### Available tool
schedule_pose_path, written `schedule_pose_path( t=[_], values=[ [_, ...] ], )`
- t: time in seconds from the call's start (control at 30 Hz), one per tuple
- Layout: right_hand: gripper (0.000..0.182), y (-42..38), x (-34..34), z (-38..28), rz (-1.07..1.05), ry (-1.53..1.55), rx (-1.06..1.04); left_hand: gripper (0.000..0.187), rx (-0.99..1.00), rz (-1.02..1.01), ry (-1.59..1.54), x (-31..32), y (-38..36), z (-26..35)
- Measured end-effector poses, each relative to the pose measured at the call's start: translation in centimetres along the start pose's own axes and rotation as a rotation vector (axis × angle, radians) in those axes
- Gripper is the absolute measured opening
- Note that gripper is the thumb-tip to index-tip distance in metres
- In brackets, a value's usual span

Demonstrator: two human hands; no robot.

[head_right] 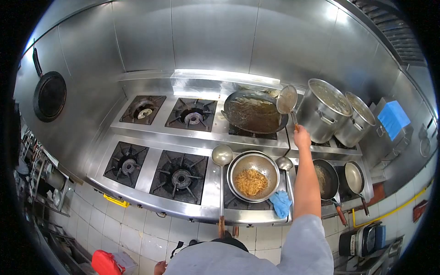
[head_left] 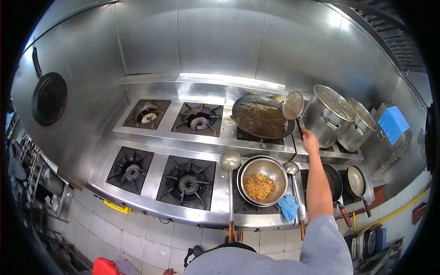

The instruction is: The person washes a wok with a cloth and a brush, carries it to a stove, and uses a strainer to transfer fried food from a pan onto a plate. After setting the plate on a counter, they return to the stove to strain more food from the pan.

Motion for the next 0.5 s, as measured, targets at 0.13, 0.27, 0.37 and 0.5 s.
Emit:
schedule_pose_path(
  t=[0.13, 0.27, 0.37, 0.5],
  values=[
    [0.037, 0.5, 0.6, 0.3, -0.073, -0.123, 0.07, 0.05, -0.041, 0.045, 0.017, 0.0, -0.7, -0.1],
    [0.037, 0.4, 2.8, -1.2, -0.129, -0.094, -0.03, 0.051, -0.025, 0.047, -0.005, 0.4, -2.2, 0.9],
    [0.037, 0.5, 6.2, -1.3, -0.168, -0.024, -0.101, 0.05, -0.015, 0.057, -0.009, 0.8, -3.0, 1.1],
    [0.036, 0.0, 9.9, -1.3, -0.238, 0.096, -0.16, 0.048, 0.01, 0.078, -0.02, 1.1, -3.1, 0.7]
  ],
)
Point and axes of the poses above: each hand's wrist, its own y-axis towards the middle knuckle, its own x-axis out of the palm, z = x × y, the point moved 8 cm from there along y, towards the middle knuckle
